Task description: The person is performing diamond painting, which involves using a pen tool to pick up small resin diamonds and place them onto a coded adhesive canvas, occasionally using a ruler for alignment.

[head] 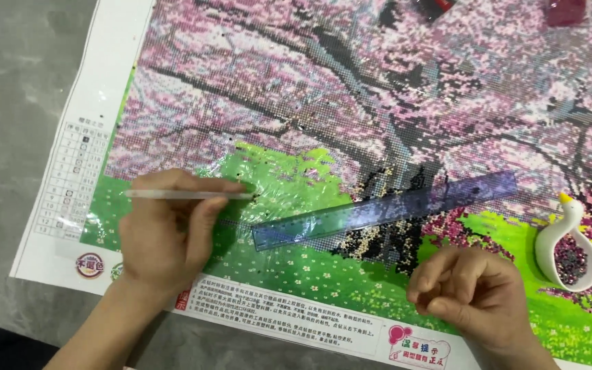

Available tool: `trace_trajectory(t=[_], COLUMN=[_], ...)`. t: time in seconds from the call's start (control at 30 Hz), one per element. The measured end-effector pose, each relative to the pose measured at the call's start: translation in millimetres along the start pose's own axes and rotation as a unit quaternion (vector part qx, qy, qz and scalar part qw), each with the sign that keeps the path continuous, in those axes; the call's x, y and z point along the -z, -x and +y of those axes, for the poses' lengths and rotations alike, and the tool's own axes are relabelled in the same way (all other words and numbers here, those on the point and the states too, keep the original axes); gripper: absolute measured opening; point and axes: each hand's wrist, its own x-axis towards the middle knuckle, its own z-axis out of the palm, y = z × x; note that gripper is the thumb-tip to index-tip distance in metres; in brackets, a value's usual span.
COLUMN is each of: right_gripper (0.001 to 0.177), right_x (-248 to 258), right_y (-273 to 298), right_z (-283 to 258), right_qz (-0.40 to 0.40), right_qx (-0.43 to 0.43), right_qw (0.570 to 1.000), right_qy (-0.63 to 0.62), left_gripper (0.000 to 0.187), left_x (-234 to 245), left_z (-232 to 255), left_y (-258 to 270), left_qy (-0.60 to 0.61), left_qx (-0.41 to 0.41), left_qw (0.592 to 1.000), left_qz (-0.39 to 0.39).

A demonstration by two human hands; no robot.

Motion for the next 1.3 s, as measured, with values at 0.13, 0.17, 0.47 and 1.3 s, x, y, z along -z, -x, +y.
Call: trace_trajectory(t=[0.13,0.17,0.47,1.3], right_gripper=[0.023,0.023,0.016,0.011], right_x=[0,0,-17,-26], right_y=[-2,-1,-13,-17], right_z=[4,4,1,-7], right_qz=[-0.039,-0.049,-0.157,-0.223], right_qx=[0.008,0.001,0.032,0.041], right_qw=[0.999,0.999,0.975,0.946], right_qy=[0.002,0.013,0.152,0.231], left_gripper=[0.017,0.015,0.018,0.015], left_x=[-6,-6,-10,-6], left_z=[-10,-10,-14,-4], left_y=[-1,-1,0,-1], left_qy=[-0.032,-0.026,-0.071,-0.02], left_qx=[-0.118,-0.11,-0.141,-0.14], left_qw=[0.992,0.994,0.987,0.99], left_qz=[0.02,0.01,0.002,-0.009])
